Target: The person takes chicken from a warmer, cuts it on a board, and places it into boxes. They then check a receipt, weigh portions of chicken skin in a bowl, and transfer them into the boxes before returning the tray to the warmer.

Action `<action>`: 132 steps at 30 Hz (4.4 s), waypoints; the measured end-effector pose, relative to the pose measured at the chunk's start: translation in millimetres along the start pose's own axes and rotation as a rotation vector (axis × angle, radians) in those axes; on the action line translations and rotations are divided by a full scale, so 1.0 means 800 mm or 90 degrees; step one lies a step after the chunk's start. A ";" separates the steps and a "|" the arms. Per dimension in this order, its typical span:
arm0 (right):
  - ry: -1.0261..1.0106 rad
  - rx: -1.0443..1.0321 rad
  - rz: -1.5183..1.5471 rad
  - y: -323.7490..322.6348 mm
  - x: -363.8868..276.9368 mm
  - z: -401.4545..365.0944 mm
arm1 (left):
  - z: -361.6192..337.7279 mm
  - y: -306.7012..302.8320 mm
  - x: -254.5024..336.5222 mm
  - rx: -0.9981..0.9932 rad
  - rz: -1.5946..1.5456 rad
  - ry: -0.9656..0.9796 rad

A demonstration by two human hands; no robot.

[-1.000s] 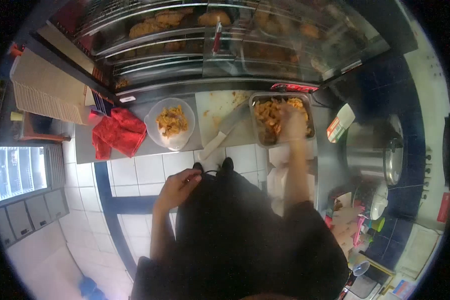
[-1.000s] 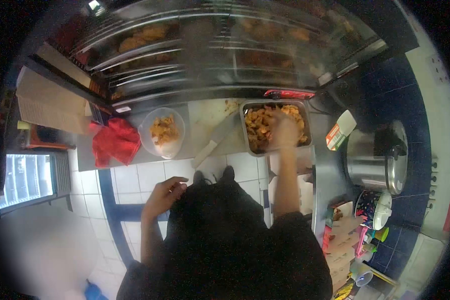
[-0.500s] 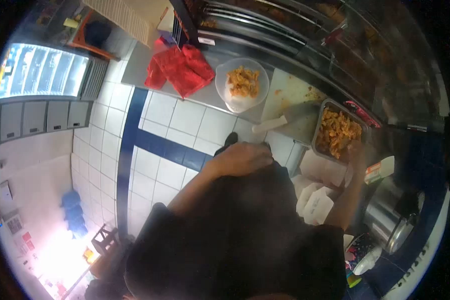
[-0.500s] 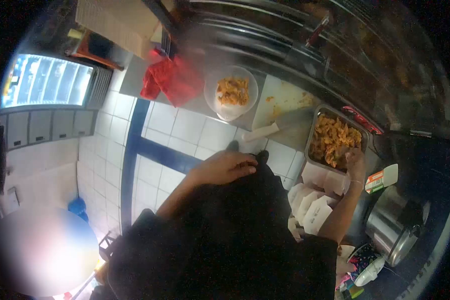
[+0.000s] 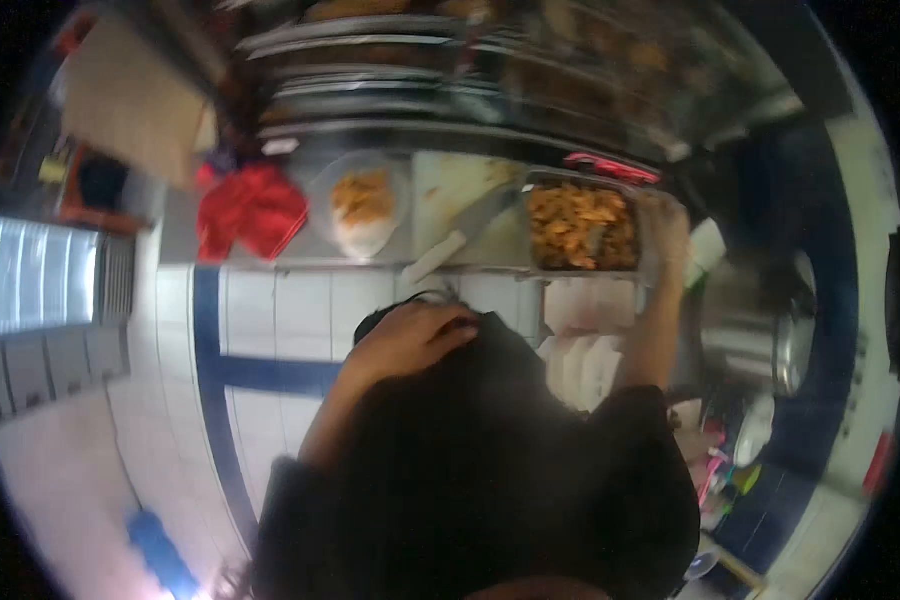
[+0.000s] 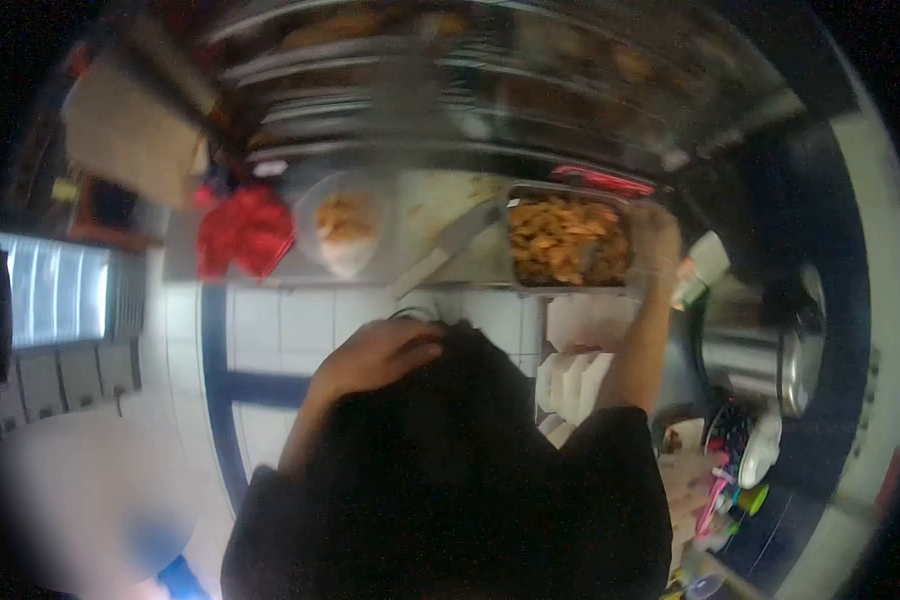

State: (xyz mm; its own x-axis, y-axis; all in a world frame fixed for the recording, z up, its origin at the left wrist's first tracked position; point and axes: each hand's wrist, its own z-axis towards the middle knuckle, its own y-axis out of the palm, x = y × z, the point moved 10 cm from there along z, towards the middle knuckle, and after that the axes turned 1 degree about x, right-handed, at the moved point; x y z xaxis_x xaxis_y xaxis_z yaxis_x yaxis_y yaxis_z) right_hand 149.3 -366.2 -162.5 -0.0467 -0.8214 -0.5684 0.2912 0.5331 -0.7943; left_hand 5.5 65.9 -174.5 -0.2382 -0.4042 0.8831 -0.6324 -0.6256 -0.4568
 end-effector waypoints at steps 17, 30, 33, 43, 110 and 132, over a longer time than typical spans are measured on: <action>0.103 -0.325 -0.407 0.117 0.084 -0.042 | 0.041 0.062 -0.004 -0.183 0.005 -0.114; 0.250 -0.116 0.407 0.069 0.088 -0.061 | 0.033 0.023 -0.028 -0.076 -0.040 -0.137; 0.308 -0.128 0.656 0.090 0.105 -0.063 | 0.026 0.016 -0.037 -0.069 -0.050 -0.156; 0.439 0.034 0.877 0.102 0.047 -0.073 | -0.006 -0.012 -0.060 -0.012 -0.068 -0.147; 0.019 -0.234 -0.565 0.150 0.183 -0.070 | 0.008 0.008 -0.044 -0.011 -0.032 -0.136; 0.334 -0.011 0.399 0.044 0.089 -0.107 | 0.034 0.022 -0.035 -0.119 0.007 -0.187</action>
State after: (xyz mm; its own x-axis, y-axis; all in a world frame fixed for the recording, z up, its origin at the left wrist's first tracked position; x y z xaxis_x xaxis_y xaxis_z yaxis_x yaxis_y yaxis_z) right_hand 74.0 -388.6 -249.5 -0.3221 -0.1699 -0.9313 0.3973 0.8687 -0.2959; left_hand 20.9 48.2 -210.5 -0.0402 -0.6026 0.7970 -0.7613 -0.4982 -0.4151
